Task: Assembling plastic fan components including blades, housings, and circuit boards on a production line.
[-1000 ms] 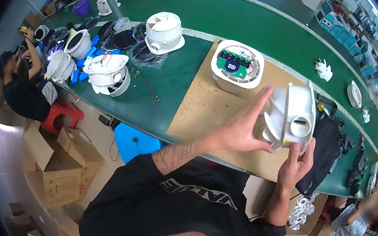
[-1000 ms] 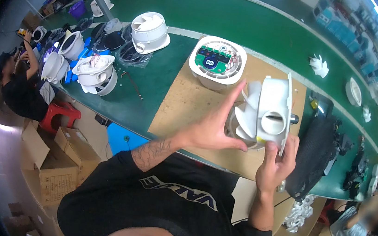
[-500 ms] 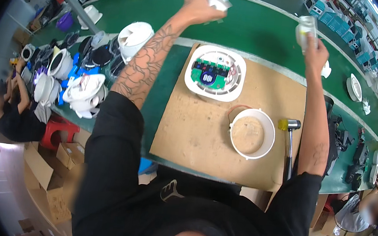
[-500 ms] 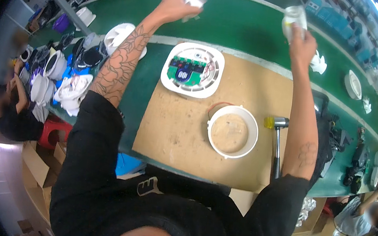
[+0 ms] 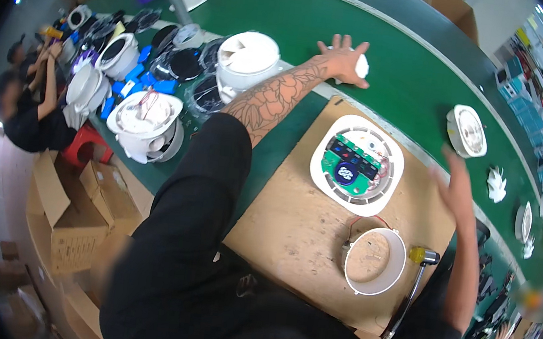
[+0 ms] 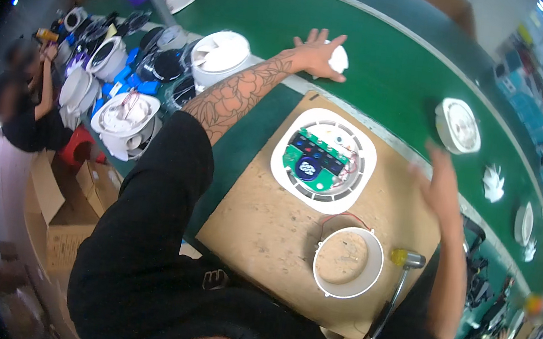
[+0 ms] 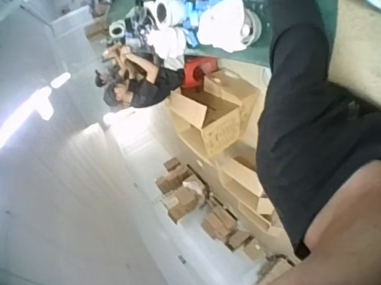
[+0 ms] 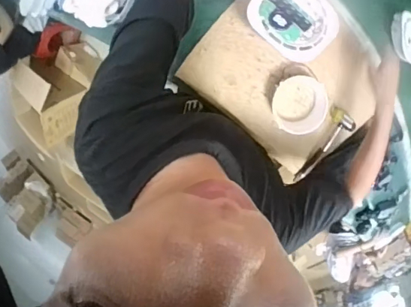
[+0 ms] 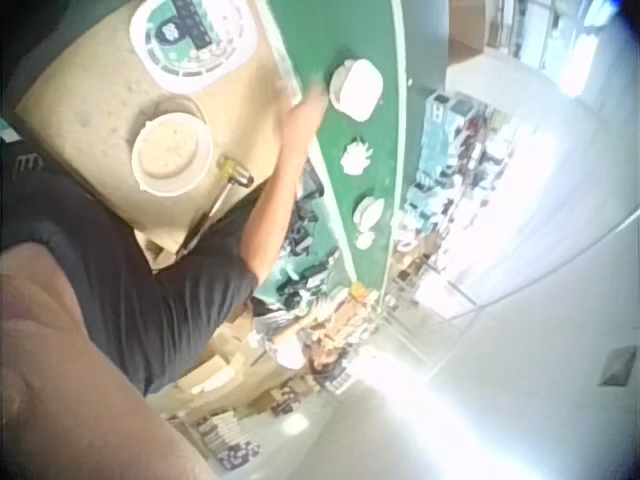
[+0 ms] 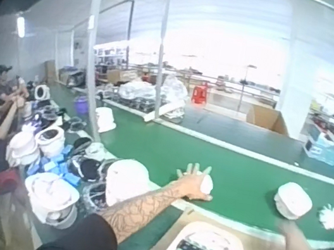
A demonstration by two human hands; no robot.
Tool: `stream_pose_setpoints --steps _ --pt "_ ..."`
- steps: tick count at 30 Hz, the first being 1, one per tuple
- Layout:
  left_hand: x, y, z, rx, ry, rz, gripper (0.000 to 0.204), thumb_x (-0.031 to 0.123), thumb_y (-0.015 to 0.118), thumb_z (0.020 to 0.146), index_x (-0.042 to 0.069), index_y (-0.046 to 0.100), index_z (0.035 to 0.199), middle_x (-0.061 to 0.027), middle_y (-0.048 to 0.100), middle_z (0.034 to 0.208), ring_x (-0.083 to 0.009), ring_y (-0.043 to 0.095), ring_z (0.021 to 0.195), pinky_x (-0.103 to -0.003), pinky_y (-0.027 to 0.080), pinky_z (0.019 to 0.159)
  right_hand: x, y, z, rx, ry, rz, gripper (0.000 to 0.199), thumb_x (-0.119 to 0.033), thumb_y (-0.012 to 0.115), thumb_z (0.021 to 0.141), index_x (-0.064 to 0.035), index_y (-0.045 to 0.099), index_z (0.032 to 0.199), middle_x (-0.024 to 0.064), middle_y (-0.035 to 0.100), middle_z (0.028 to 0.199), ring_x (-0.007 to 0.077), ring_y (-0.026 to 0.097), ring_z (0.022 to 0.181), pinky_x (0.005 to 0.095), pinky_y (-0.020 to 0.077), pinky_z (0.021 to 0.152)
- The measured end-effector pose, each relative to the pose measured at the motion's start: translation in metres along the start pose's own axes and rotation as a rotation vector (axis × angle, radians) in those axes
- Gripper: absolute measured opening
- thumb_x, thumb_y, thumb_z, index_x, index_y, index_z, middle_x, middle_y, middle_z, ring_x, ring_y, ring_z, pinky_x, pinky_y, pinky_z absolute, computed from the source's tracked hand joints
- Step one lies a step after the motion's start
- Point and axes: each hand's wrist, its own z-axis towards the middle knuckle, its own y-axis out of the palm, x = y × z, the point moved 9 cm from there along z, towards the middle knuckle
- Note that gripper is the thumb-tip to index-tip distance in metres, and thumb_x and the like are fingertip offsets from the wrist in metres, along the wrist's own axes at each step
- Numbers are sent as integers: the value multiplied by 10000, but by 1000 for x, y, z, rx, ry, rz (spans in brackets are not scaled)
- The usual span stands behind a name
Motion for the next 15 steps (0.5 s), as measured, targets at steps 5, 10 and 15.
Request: stream_pose_setpoints --steps 5,10,15 --pt "22 -58 -77 266 156 -250 696 408 705 815 139 462 1409 -254 392 1449 -395 333 1386 -475 325 1111 -155 10 -110 -406 -132 68 585 -186 704 834 -76 488 1367 246 565 1217 418 548 1155 438 456 966" --pt "-13 -126 -201 703 214 -442 393 253 683 838 42 625 1164 -170 601 1181 -327 549 1154 -412 442 971 -92 6 -108 -110 69 172 263 1 635 839 30 638 1101 191 655 946 276 635 763 370 518 719" --pt "-160 -124 -261 952 -453 -209 495 336 640 848 -25 598 1184 -255 589 1177 -393 540 1139 -433 408 1019 34 -29 -25 97 451 629 420 -54 501 848 45 551 1253 105 640 922 143 595 630 280 522 603"
